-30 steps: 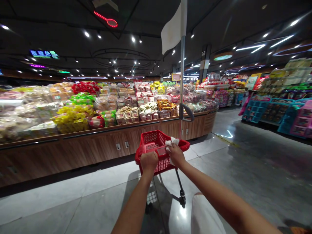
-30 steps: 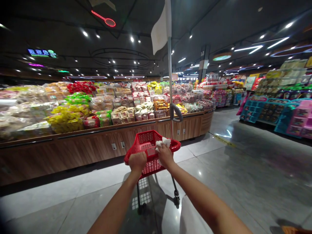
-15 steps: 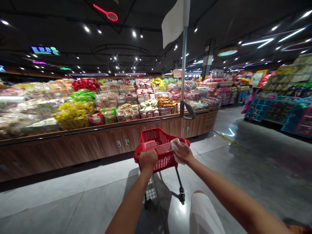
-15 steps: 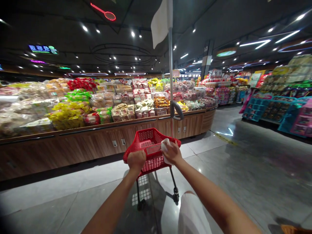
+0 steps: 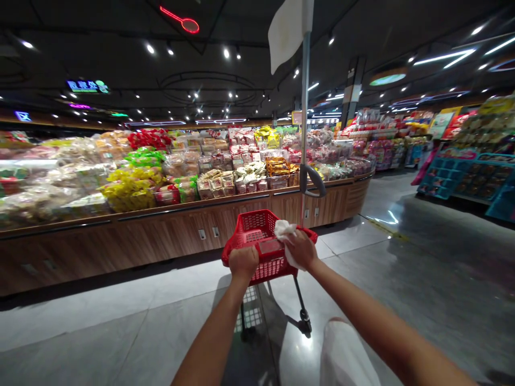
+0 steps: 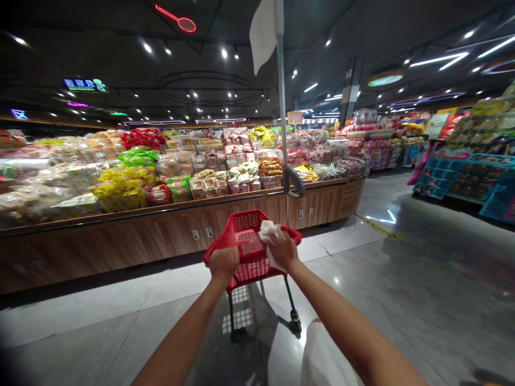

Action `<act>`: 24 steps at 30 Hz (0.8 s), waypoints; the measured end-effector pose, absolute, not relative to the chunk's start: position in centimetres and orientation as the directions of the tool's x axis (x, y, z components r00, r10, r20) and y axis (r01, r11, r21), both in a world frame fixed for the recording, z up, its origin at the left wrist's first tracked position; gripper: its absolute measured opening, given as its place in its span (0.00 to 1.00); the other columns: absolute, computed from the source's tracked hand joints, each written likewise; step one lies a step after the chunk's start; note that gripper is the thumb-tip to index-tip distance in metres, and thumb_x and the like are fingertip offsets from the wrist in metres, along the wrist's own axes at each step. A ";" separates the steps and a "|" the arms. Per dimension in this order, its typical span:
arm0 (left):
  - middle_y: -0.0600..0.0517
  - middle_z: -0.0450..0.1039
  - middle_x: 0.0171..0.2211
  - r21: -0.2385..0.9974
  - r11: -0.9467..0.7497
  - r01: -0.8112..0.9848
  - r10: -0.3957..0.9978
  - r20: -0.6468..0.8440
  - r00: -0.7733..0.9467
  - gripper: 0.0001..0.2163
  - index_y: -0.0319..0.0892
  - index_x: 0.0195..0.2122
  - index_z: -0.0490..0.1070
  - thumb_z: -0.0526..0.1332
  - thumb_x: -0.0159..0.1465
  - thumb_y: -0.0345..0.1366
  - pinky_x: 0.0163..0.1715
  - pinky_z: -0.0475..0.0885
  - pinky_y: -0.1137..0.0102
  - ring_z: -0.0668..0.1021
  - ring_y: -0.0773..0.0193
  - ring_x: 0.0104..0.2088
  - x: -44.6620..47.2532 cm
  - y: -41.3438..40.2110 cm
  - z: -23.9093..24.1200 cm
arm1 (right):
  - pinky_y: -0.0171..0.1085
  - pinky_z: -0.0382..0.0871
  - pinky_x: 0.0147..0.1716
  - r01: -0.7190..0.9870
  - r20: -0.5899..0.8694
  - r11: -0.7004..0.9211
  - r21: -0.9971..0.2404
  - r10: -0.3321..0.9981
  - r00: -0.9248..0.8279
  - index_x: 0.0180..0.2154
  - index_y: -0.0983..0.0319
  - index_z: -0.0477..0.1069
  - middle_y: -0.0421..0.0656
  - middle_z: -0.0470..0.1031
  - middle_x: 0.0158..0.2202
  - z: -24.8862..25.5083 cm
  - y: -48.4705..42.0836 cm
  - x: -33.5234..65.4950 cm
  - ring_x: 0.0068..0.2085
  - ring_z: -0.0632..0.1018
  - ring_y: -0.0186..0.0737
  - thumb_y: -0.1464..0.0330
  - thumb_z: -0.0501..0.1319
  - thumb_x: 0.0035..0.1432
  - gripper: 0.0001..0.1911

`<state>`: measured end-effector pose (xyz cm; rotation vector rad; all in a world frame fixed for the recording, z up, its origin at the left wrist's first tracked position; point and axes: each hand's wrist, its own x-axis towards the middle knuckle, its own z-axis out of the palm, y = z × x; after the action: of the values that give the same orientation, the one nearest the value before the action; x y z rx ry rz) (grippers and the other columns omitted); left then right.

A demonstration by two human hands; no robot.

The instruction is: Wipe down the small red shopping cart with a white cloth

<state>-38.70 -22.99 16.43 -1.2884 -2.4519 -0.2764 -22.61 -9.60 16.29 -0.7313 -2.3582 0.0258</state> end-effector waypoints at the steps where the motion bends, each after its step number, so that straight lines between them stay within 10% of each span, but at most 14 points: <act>1: 0.41 0.77 0.28 0.014 0.572 0.820 0.745 0.410 -0.527 0.26 0.34 0.31 0.78 0.40 0.67 0.38 0.36 0.66 0.62 0.78 0.55 0.31 -38.6 -22.9 16.4 | 0.42 0.63 0.48 0.509 0.589 0.832 -0.221 0.530 -0.610 0.46 0.59 0.73 0.48 0.71 0.48 16.1 -8.6 -21.7 0.47 0.71 0.45 0.64 0.50 0.66 0.16; 11: 0.40 0.77 0.27 0.037 0.616 0.787 0.700 0.431 -0.569 0.26 0.34 0.31 0.78 0.40 0.66 0.38 0.35 0.67 0.61 0.78 0.54 0.30 -37.8 -21.7 16.2 | 0.39 0.65 0.49 0.425 0.627 0.833 -0.355 0.549 -0.553 0.49 0.59 0.71 0.46 0.73 0.51 15.4 -10.7 -25.3 0.50 0.73 0.43 0.68 0.47 0.66 0.18; 24: 0.41 0.78 0.27 0.028 0.612 0.790 0.712 0.416 -0.566 0.25 0.35 0.31 0.79 0.41 0.65 0.38 0.36 0.66 0.62 0.78 0.54 0.31 -38.0 -22.7 16.5 | 0.45 0.59 0.53 0.569 0.492 0.811 -0.132 0.552 -0.673 0.46 0.60 0.72 0.50 0.72 0.48 17.3 -9.1 -21.9 0.51 0.70 0.49 0.56 0.57 0.60 0.18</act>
<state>-37.96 -22.65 16.53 -1.2050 -2.4754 -0.2986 -21.90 -9.13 17.34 -0.8290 -2.4729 -0.0435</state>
